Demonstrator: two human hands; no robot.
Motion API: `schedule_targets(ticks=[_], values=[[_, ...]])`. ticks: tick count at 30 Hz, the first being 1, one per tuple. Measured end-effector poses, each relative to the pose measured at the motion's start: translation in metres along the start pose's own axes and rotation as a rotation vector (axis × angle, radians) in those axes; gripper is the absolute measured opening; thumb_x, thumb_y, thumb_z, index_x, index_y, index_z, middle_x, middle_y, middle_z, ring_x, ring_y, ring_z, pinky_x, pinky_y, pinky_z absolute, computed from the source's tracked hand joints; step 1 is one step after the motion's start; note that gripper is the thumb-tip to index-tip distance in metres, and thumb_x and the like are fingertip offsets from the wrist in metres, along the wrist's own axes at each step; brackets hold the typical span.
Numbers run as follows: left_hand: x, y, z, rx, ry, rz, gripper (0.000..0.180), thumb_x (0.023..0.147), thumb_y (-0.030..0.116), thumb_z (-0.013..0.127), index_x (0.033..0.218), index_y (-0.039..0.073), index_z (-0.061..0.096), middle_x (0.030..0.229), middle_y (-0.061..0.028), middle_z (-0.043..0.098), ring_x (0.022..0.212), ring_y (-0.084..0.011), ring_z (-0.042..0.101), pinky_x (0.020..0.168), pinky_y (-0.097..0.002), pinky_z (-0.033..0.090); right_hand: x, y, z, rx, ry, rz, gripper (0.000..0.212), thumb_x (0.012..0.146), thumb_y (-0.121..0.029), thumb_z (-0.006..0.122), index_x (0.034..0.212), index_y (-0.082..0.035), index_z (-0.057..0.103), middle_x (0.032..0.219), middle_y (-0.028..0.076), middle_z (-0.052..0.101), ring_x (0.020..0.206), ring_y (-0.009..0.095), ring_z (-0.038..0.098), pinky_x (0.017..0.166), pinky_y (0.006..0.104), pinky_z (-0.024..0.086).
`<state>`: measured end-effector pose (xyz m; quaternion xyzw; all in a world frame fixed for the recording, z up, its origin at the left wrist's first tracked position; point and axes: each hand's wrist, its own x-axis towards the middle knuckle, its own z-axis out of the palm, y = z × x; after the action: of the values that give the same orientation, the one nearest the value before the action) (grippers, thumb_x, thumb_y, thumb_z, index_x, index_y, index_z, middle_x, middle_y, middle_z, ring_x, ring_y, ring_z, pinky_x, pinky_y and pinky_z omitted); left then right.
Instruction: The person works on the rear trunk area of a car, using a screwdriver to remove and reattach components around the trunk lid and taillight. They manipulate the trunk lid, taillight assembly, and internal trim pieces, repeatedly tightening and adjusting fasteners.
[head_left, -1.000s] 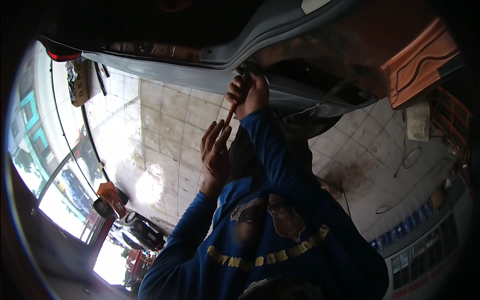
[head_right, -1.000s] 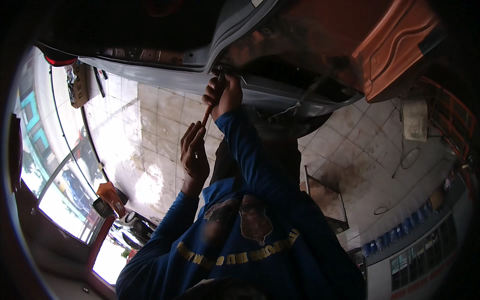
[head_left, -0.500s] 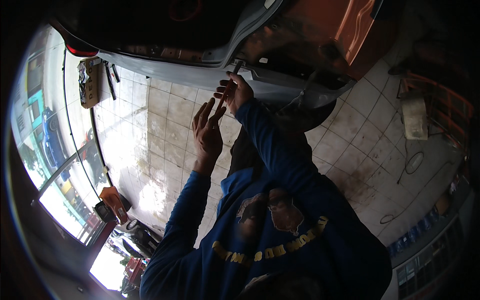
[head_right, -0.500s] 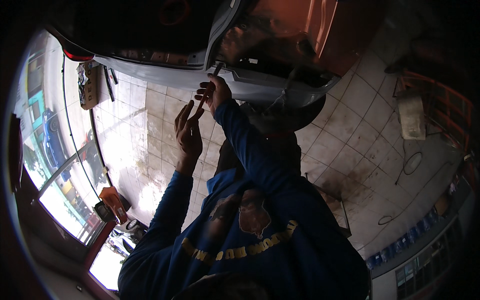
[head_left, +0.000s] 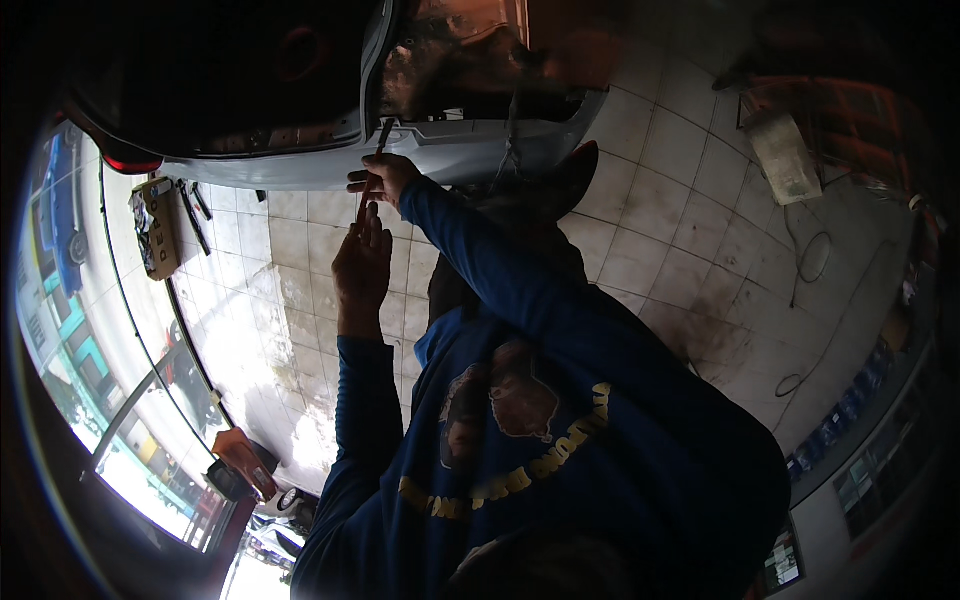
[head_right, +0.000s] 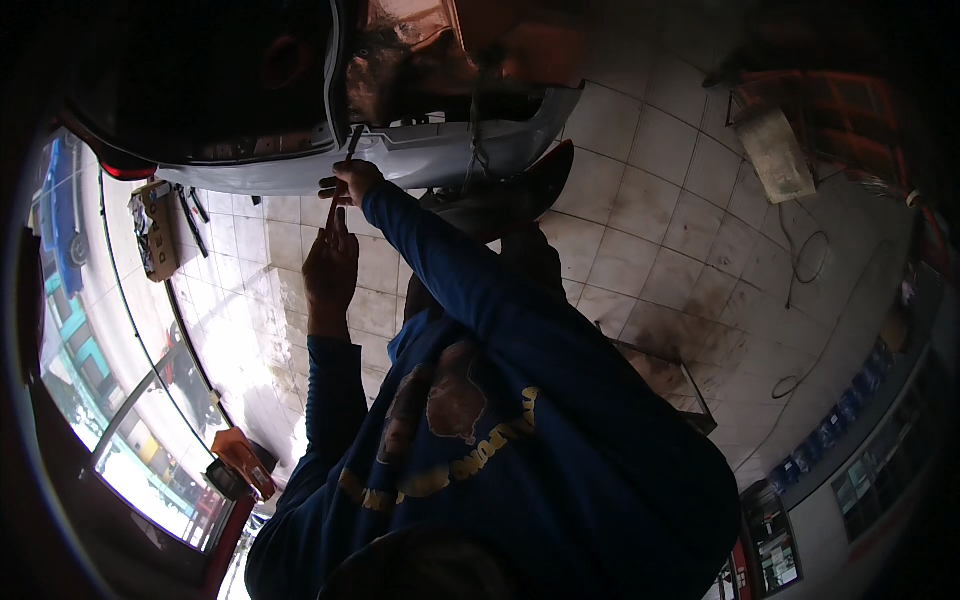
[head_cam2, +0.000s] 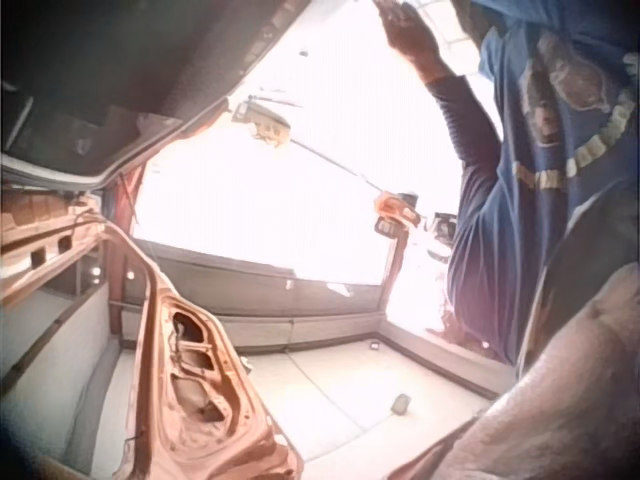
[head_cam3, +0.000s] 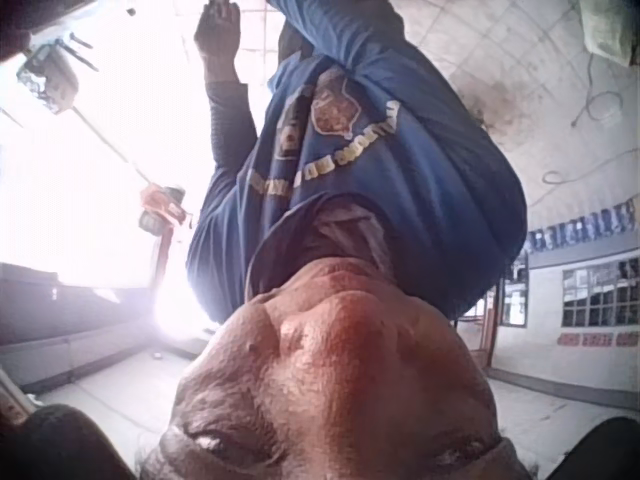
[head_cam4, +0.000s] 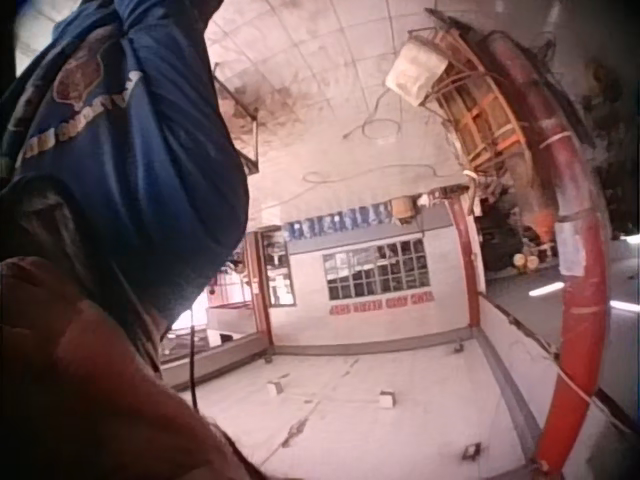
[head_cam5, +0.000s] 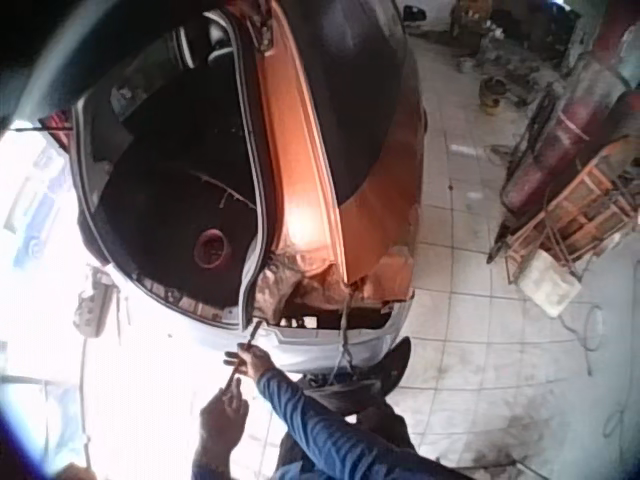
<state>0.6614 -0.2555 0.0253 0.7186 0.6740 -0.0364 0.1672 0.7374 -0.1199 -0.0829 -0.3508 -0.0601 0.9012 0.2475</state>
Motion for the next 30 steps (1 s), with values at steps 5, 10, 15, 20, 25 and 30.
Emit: schedule_targets(ticks=[5, 10, 15, 20, 25, 30], values=[[0.013, 0.006, 0.005, -1.362, 0.281, -0.379, 0.04, 0.106, 0.01, 0.052, 0.142, -0.003, 0.044, 0.134, -0.0189, 0.064, 0.114, -0.0307, 0.068, 0.099, -0.0387, 0.054, -0.013, -0.002, -0.028, -0.507, 0.128, -0.175, 0.033, 0.101, -0.029, 0.064, 0.125, -0.006, 0.059, 0.108, 0.012, 0.073, 0.087, 0.022, 0.074, 0.08, 0.0382, 0.057], [0.012, -0.001, 0.025, -0.669, 0.435, -0.298, 0.027, 0.106, 0.005, 0.048, 0.13, 0.001, 0.061, 0.118, -0.0148, 0.072, 0.102, -0.0243, 0.072, 0.088, -0.0356, 0.058, -0.096, -0.012, -0.089, -0.712, 0.213, -0.552, 0.03, 0.097, -0.025, 0.068, 0.118, -0.004, 0.064, 0.102, 0.01, 0.073, 0.084, 0.018, 0.072, 0.078, 0.0312, 0.057], [0.016, -0.003, 0.018, -0.415, 0.489, -0.109, 0.032, 0.106, 0.004, 0.046, 0.135, 0.003, 0.06, 0.11, -0.0127, 0.074, 0.097, -0.0216, 0.072, 0.082, -0.0345, 0.059, -0.155, -0.053, -0.168, -0.732, 0.779, -0.871, 0.026, 0.097, -0.024, 0.069, 0.115, -0.006, 0.068, 0.112, 0.01, 0.071, 0.098, 0.021, 0.069, 0.087, 0.0346, 0.055], [0.027, -0.022, 0.009, -0.864, 0.174, -0.284, 0.043, 0.105, 0.004, 0.046, 0.147, 0.003, 0.048, 0.104, -0.011, 0.075, 0.079, -0.0191, 0.069, 0.073, -0.0333, 0.059, -0.158, -0.072, -0.217, -0.724, 0.922, -0.994, 0.024, 0.094, -0.023, 0.071, 0.111, -0.007, 0.068, 0.106, 0.012, 0.071, 0.089, 0.027, 0.069, 0.081, 0.0402, 0.056], [0.04, -0.038, 0.005, -0.256, 0.018, -0.049, 0.056, 0.099, 0.005, 0.055, 0.153, 0.004, 0.039, 0.101, -0.0207, 0.068, 0.077, -0.0339, 0.069, 0.068, -0.0442, 0.057, -0.15, -0.056, -0.214, -0.765, 0.74, -0.683, 0.025, 0.098, -0.025, 0.067, 0.107, -0.002, 0.069, 0.094, 0.009, 0.073, 0.082, 0.017, 0.069, 0.072, 0.0318, 0.056], [0.044, -0.005, -0.012, 0.265, -0.021, -0.008, 0.068, 0.094, 0.004, 0.058, 0.157, 0.006, 0.031, 0.103, -0.0202, 0.063, 0.076, -0.0386, 0.065, 0.069, -0.0498, 0.055, -0.084, 0.005, -0.119, -0.586, 0.155, -0.326, 0.036, 0.101, -0.034, 0.066, 0.112, 0.0, 0.069, 0.099, 0.008, 0.074, 0.082, 0.014, 0.068, 0.077, 0.0308, 0.057]])
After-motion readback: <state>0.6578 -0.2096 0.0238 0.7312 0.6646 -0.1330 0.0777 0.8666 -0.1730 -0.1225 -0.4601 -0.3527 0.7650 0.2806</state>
